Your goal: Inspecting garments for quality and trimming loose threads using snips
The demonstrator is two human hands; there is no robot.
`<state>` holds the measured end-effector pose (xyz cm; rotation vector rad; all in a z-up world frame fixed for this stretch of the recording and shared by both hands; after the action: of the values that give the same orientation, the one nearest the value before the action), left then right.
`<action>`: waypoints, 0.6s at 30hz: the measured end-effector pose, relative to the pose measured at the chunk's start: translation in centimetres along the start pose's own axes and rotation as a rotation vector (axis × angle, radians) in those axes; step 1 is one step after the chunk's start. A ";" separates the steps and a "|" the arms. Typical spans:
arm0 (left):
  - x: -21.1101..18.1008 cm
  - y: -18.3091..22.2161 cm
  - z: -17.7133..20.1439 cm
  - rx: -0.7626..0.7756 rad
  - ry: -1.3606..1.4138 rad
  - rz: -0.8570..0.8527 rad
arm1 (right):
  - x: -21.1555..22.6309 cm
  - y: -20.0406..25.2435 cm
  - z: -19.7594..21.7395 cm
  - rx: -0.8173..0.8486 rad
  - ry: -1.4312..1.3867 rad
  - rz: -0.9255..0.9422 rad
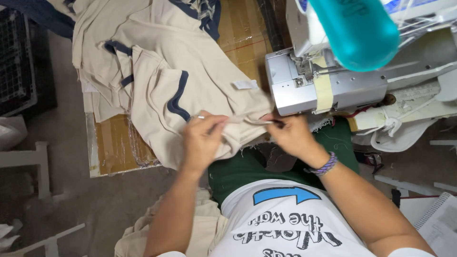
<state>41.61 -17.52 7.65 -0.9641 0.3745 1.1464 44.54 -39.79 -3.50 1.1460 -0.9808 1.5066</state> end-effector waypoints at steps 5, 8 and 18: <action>1.3 1.5 8.7 0.075 -0.338 0.000 | -2.1 0.6 5.8 -0.148 0.226 -0.009; 2.8 3.5 7.0 0.201 -0.309 0.098 | -4.4 1.0 4.9 -0.094 0.277 0.054; 1.4 3.6 -0.7 0.229 -0.410 -0.385 | -1.7 1.7 -0.9 -0.119 0.546 0.263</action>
<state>39.07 -16.92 4.69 -0.5490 -0.0154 0.8955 42.89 -39.68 -5.41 0.4843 -0.8427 1.8125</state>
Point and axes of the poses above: each hand's wrist, its own y-axis away from the middle knuckle, its own z-axis out of the back of the hand, x = y × z, the point moved 9 cm from there along -y, towards the middle knuckle, and after that the axes turned 12 degrees about -z, right-handed, at the moved point
